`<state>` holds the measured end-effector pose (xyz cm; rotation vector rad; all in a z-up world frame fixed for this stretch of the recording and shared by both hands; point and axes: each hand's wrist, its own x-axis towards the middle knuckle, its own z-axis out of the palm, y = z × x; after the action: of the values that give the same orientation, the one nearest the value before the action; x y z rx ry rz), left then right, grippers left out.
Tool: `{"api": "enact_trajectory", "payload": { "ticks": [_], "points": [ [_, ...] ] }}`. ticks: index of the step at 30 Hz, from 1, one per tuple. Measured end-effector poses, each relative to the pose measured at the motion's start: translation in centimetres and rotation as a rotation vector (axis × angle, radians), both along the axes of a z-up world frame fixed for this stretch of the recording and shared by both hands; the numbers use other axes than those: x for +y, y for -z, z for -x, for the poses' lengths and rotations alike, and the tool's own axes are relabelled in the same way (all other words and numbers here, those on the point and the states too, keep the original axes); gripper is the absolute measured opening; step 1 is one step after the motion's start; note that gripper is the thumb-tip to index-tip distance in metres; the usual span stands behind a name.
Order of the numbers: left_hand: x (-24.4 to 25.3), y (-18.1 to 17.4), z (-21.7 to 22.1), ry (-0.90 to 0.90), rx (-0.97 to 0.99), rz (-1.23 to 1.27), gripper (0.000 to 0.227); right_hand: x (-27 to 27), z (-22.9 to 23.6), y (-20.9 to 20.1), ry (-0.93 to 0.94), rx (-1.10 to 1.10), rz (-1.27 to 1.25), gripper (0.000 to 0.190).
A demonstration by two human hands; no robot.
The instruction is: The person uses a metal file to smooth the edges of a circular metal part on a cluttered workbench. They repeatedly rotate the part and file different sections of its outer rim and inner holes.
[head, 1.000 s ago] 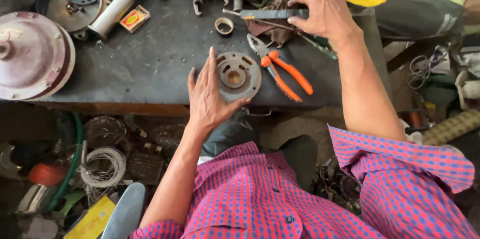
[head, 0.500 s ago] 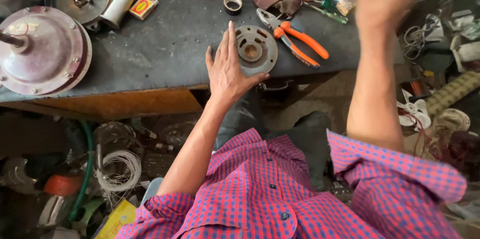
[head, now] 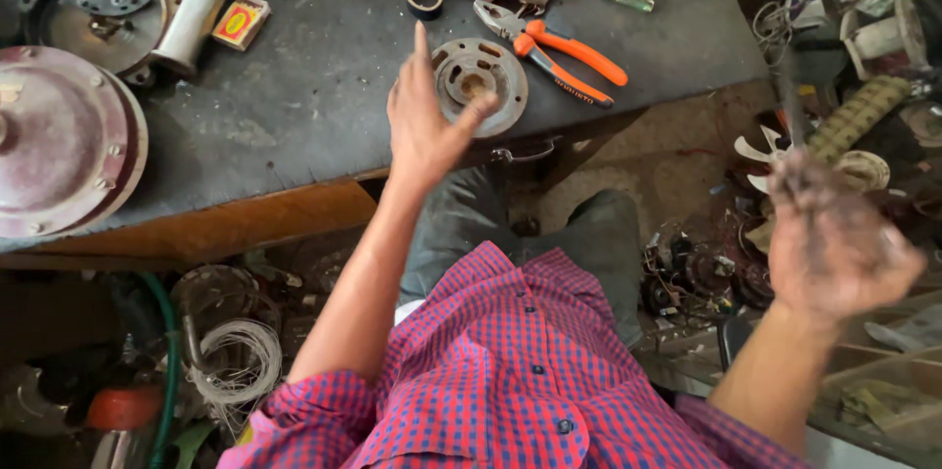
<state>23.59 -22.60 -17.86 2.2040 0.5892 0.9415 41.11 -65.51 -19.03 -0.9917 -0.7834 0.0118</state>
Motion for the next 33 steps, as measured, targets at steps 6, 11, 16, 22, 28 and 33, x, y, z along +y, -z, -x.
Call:
{"api": "enact_trajectory", "payload": {
  "ticks": [6,11,16,22,28,33],
  "points": [
    [7.0,-1.1,-2.4,0.214,-0.065,0.209,0.068,-1.1,3.0,1.5,0.363,-0.065,0.428,0.044],
    [10.8,-2.6,-4.3,0.563,0.1,0.229,0.064,1.0,4.1,-0.7,1.182,-0.543,0.914,0.063],
    [13.6,-4.1,-4.2,0.859,0.171,0.492,0.072,2.2,4.5,-0.1,1.033,-0.636,0.913,0.08],
    [15.6,-5.1,-4.6,1.062,0.195,0.843,0.076,6.0,5.5,1.0,0.752,-0.144,1.035,0.071],
    [15.8,-4.6,-4.7,1.079,0.176,0.686,0.087,11.8,8.6,0.7,0.455,-0.216,0.951,0.062],
    [15.2,-4.6,-4.8,1.016,0.226,0.622,0.095,16.4,10.1,0.4,0.44,-0.364,1.073,0.059]
  ]
}}
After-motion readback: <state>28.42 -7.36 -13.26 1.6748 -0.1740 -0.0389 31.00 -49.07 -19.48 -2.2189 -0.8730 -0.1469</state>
